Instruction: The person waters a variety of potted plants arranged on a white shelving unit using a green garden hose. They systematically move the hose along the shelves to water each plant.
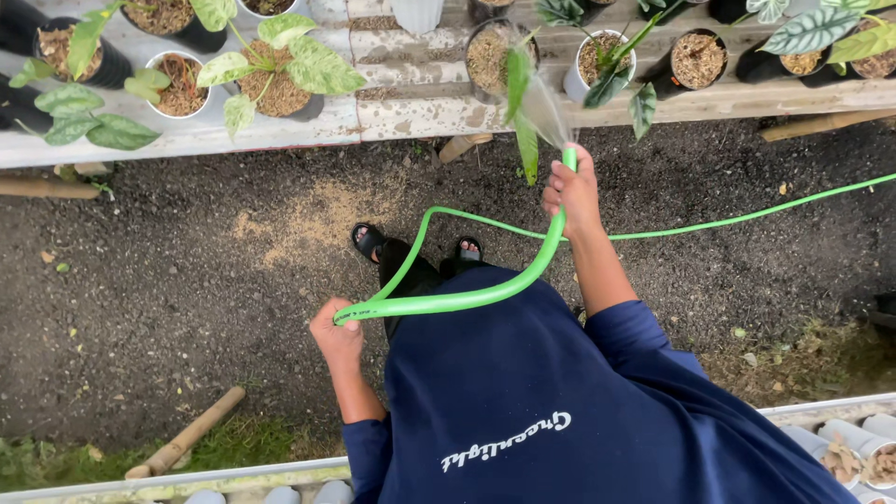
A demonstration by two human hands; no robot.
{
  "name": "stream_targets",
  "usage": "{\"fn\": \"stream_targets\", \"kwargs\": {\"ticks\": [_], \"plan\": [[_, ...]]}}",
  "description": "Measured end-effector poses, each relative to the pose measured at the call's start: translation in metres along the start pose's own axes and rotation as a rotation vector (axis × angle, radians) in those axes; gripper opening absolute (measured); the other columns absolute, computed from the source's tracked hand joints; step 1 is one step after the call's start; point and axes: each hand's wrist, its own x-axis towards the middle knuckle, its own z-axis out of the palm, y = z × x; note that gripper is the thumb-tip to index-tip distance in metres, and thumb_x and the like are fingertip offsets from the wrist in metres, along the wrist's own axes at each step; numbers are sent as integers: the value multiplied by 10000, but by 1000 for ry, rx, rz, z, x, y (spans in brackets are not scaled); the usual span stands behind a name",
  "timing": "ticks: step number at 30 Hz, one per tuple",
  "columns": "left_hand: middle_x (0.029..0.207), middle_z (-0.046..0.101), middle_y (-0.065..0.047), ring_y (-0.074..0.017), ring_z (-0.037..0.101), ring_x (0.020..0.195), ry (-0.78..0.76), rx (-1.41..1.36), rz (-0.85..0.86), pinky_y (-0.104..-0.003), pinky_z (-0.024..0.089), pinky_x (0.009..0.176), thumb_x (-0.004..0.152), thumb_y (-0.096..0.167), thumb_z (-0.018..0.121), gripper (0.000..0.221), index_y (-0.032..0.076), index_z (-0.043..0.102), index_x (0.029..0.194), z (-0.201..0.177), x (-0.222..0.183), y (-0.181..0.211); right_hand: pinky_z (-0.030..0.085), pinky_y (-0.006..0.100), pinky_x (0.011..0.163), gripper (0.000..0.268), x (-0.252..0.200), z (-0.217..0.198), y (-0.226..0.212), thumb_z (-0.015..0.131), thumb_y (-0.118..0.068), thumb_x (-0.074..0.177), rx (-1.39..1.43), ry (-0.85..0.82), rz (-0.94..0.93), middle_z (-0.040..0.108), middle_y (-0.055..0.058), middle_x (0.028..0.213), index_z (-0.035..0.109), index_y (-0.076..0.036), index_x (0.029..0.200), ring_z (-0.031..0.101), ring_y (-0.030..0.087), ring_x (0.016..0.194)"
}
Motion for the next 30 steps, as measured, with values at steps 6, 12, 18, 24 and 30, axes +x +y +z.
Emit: {"fn": "stream_targets", "kwargs": {"ticks": [6, 12, 18, 24, 30], "plan": [[466, 452, 9, -52, 361, 491, 18, 26, -38, -242, 302, 445, 752, 723, 791, 671, 89, 599, 647, 9, 5, 53, 347, 177, 271, 372, 6, 6, 13, 477, -86, 1068, -5, 19, 1, 363, -80, 664, 346, -194, 1399, 381, 25, 401], [458, 455, 23, -20, 385, 515, -26, 12, -37, -215, 329, 460, 529, 604, 990, 661, 99, 575, 631, -26, 19, 14, 344, 203, 278, 347, 6, 36, 25, 478, -81, 1071, 5, 53, -30, 316, -41, 657, 366, -215, 1370, 355, 65, 398], [450, 474, 18, -34, 423, 483, -109, 48, -60, -221, 340, 462, 513, 487, 1032, 601, 106, 579, 617, -52, 69, 11, 352, 179, 287, 357, 6, 77, 38, 478, -94, 1059, 14, 104, 10, 323, -61, 682, 360, -224, 1371, 389, 35, 421], [421, 461, 14, -26, 393, 522, -241, 94, -36, -227, 346, 463, 506, 485, 1025, 601, 101, 575, 612, -80, 128, 11, 352, 216, 290, 374, 14, 108, 72, 510, -139, 1057, 101, 336, -41, 325, -43, 667, 360, -273, 1372, 385, 75, 422], [397, 491, -23, -38, 417, 455, -303, 40, -113, -219, 324, 436, 505, 325, 1047, 552, 58, 574, 602, -111, 164, 0, 357, 228, 283, 412, 11, 142, 87, 505, -129, 1057, 91, 393, -74, 349, -53, 663, 350, -233, 1425, 398, 76, 421]]}}
